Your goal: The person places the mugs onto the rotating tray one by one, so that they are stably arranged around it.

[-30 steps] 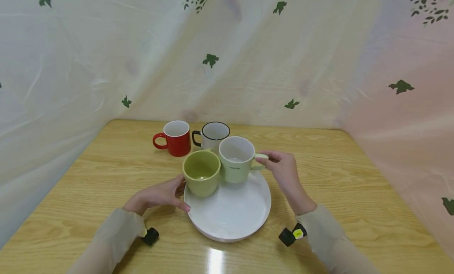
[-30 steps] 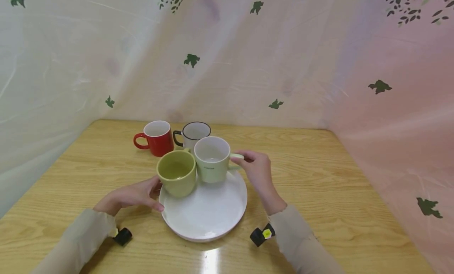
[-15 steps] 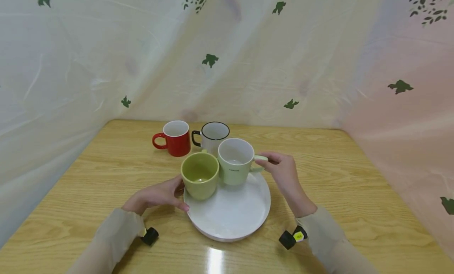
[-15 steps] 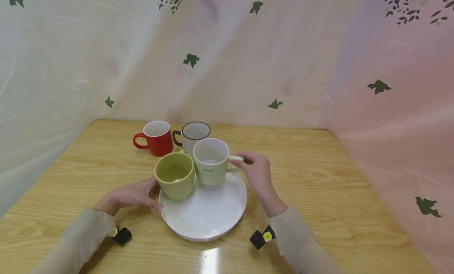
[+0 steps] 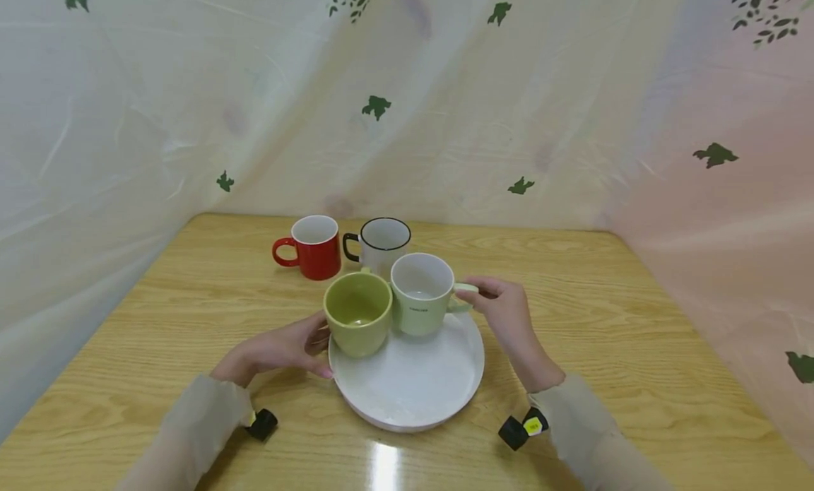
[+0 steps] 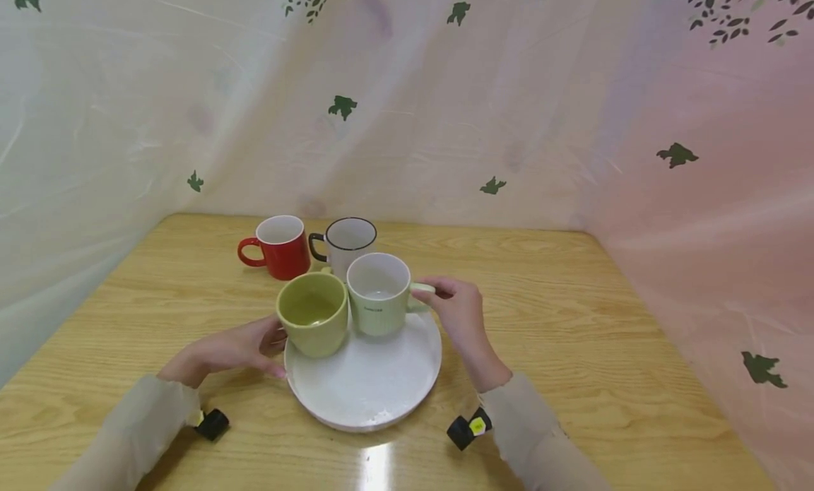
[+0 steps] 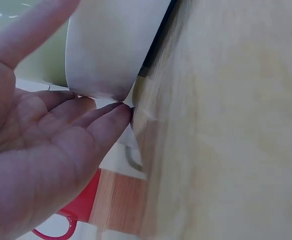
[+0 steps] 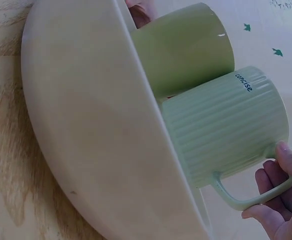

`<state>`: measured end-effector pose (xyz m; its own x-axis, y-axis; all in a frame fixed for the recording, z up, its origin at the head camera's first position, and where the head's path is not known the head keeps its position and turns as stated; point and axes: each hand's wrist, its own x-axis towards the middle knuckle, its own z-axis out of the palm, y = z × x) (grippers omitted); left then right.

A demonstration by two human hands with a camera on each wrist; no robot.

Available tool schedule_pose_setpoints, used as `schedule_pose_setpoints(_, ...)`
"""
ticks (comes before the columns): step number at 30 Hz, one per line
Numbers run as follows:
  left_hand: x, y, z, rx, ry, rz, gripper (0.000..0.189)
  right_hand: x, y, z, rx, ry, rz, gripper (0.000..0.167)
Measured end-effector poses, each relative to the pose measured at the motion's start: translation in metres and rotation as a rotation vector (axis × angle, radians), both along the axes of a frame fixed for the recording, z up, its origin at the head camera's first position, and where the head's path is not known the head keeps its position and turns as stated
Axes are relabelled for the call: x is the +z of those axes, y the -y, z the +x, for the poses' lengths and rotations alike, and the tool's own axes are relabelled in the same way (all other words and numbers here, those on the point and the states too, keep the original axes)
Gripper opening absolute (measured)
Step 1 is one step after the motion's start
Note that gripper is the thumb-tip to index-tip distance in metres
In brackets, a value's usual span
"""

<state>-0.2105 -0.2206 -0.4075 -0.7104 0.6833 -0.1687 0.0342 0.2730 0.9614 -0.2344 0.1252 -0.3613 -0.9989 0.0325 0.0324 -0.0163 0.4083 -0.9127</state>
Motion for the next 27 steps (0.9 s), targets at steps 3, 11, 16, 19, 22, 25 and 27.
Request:
schedule_pose_setpoints(3,0.000,0.002,0.002,0.005,-0.001,-0.006,0.111,-0.001,0.001,0.000,-0.003,-0.012,0.007,0.031)
schedule_pose_setpoints(11,-0.002,0.004,0.010,0.062,-0.007,0.036,0.103,-0.004,0.004,-0.002,-0.015,-0.038,-0.007,0.030)
schedule_pose_setpoints(16,-0.003,0.003,0.016,0.097,-0.006,0.081,0.098,-0.007,0.005,-0.003,0.000,-0.029,-0.034,0.028)
schedule_pose_setpoints(19,-0.003,0.003,0.019,0.122,-0.004,0.085,0.096,-0.007,0.006,-0.003,0.000,-0.024,-0.037,0.028)
schedule_pose_setpoints(22,-0.002,0.003,0.020,0.139,-0.015,0.075,0.094,-0.008,0.007,-0.004,-0.003,-0.022,-0.041,0.028)
schedule_pose_setpoints(25,-0.001,0.002,0.021,0.145,-0.031,0.065,0.092,-0.009,0.008,-0.005,-0.003,-0.025,-0.045,0.028)
schedule_pose_setpoints(27,0.000,0.002,0.022,0.148,-0.042,0.056,0.091,-0.011,0.009,-0.005,-0.007,-0.031,-0.050,0.027)
